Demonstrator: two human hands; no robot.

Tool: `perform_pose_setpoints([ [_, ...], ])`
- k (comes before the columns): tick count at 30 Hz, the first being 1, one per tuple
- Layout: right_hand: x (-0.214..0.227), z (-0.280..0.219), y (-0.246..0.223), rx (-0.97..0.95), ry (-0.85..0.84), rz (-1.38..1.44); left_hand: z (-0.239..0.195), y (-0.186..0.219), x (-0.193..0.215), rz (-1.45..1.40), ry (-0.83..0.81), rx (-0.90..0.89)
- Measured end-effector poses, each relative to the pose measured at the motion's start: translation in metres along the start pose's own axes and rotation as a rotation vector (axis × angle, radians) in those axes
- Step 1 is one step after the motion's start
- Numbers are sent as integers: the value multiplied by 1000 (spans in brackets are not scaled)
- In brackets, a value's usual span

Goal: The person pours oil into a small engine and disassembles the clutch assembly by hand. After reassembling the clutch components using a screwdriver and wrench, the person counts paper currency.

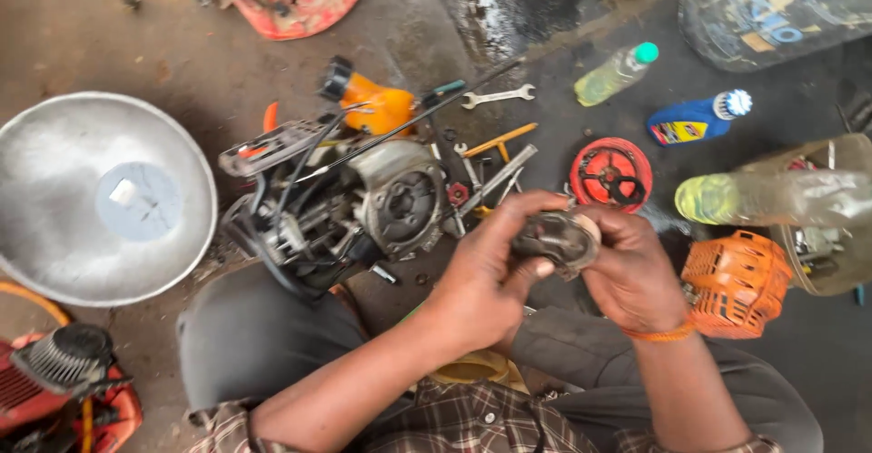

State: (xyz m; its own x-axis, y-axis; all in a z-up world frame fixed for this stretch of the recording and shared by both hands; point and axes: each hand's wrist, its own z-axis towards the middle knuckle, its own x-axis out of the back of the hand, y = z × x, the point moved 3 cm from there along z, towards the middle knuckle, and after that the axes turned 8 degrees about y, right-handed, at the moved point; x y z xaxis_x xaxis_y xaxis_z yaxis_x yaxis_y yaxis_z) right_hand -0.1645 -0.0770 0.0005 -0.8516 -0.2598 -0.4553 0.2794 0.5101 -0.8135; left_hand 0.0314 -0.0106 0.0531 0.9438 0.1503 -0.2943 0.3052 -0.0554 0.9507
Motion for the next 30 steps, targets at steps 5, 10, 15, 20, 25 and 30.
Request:
perform_pose_setpoints([
  [5, -16, -11, 1, -57, 10, -118, -15, 18, 10, 300, 66, -311],
  [10, -46, -23, 28, -143, -56, -185, -34, 10, 25, 567, 113, -165],
  [15, -68, -23, 46, -123, -4, -84, -42, 17, 31, 537, 185, -237],
  [20, -62, -20, 48, -180, -29, 5, -45, 15, 32, 330, 262, -39],
  [25, -77, -22, 41, -298, -133, 153, -47, 30, 34, 347, 200, -130],
  [30, -56, -14, 51, -219, -157, 23, -52, 21, 43, 370, 263, -136],
])
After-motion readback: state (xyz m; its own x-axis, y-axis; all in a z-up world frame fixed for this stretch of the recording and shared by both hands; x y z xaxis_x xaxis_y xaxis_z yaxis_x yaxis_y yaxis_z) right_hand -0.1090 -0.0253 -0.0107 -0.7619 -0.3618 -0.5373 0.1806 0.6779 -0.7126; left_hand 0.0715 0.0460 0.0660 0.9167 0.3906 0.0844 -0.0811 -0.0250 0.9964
